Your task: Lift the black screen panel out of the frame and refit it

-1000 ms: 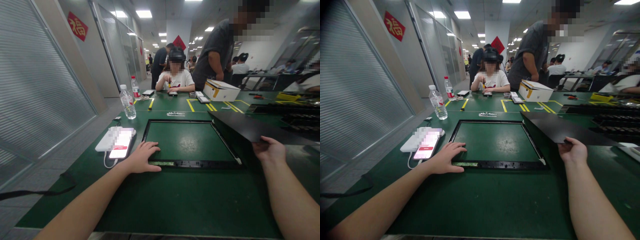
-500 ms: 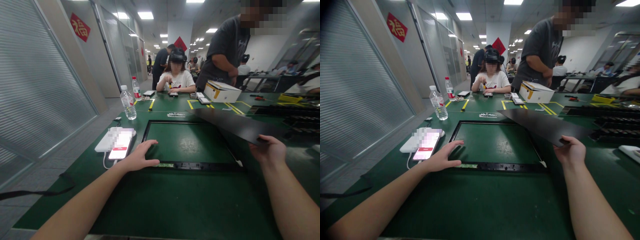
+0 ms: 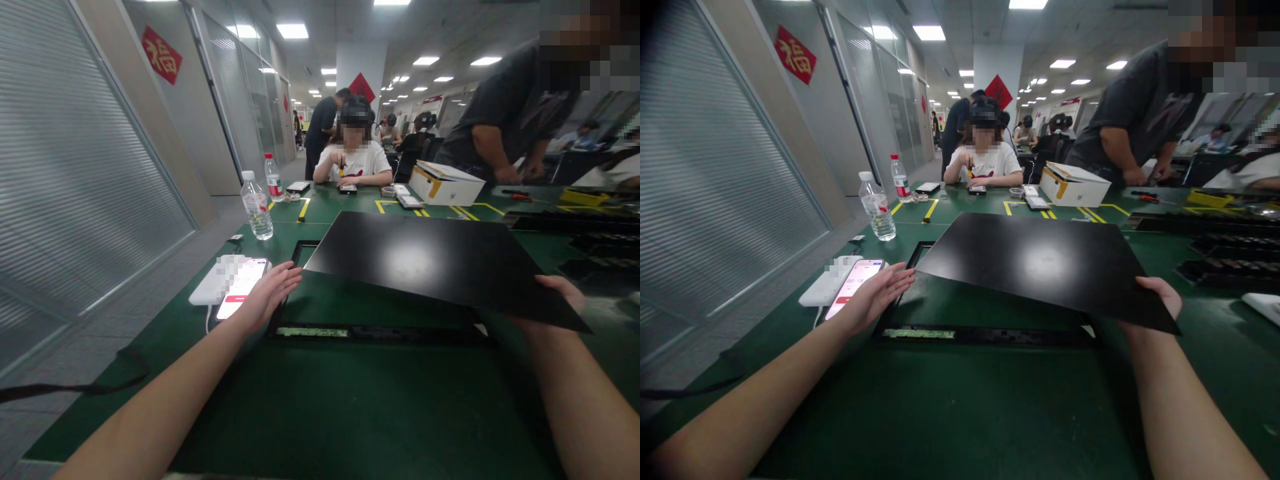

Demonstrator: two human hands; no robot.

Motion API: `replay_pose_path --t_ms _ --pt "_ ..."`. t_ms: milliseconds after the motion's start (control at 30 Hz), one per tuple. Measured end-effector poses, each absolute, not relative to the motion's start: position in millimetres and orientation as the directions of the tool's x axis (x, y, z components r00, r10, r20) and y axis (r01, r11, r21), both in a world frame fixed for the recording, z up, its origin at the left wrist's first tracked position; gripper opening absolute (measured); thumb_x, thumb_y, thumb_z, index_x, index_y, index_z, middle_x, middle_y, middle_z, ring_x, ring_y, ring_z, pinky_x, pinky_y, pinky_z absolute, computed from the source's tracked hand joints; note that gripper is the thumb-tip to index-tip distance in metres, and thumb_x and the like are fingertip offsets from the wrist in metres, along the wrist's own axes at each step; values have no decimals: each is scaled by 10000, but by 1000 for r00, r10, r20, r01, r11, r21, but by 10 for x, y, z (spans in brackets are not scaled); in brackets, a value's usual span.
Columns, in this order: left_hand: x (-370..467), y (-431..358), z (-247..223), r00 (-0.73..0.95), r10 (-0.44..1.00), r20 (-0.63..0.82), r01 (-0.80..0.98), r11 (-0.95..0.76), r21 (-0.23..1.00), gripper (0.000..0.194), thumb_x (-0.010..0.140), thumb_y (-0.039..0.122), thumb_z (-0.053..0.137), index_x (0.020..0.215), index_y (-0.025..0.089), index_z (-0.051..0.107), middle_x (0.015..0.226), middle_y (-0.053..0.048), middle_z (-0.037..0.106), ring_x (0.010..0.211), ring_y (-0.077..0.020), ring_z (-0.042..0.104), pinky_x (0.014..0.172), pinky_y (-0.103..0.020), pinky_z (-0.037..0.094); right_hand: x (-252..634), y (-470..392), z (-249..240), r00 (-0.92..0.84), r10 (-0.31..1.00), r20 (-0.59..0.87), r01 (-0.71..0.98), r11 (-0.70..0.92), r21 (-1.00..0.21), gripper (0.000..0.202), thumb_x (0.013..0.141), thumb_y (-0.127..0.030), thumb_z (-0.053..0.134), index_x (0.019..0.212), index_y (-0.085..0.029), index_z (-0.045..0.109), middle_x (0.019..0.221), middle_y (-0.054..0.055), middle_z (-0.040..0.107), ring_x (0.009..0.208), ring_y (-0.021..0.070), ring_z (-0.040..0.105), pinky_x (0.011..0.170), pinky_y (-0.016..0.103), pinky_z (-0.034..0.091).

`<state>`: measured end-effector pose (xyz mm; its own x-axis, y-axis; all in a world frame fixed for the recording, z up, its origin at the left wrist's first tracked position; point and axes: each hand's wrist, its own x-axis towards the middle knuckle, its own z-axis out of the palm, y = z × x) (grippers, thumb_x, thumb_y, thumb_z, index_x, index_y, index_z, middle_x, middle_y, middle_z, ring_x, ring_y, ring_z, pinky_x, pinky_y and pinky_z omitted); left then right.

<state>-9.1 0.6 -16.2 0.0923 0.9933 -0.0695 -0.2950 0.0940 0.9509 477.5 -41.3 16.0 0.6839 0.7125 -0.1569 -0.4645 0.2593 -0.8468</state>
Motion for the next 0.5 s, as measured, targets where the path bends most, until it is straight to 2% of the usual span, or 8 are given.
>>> replay_pose_path --t_ms 67,167,333,433,500 --pt "-96 -10 -105 150 982 -118 -378 167 911 405 909 323 732 1266 133 706 1272 -182 769 1243 -305 719 1170 -426 504 4805 -420 123 690 709 -142 -441 257 -860 274 588 -217 587 808 -254 746 878 87 793 931 350 763 944 610 621" --pt "-109 -25 -31 222 966 -132 -456 222 862 408 938 252 670 1314 93 696 1206 -179 790 1131 -260 761 1031 -346 593 4850 -419 89 675 726 -127 -435 253 -864 214 578 -201 603 745 -272 715 801 76 780 939 371 775 973 629 614" --pt "-129 -29 10 260 957 -129 -501 248 829 523 909 164 663 1419 51 637 1150 -178 805 1011 -222 776 860 -269 628 4860 -384 100 621 737 -269 -545 158 -823 310 581 -209 584 835 -243 757 774 79 792 921 365 795 959 591 630" --pt "-131 -48 9 292 949 -120 -442 245 863 587 871 213 709 1445 106 652 1125 -139 816 968 -240 775 776 -285 628 4862 -362 82 570 751 -333 -572 72 -817 338 568 -198 582 854 -233 760 813 89 809 904 359 801 914 560 647" --pt "-128 -68 15 312 945 -103 -377 222 899 634 847 293 744 1466 181 666 1170 -114 814 1034 -301 770 740 -321 622 4874 -349 42 540 787 -297 -510 25 -860 326 553 -190 590 835 -228 750 828 97 814 890 363 802 873 549 657"
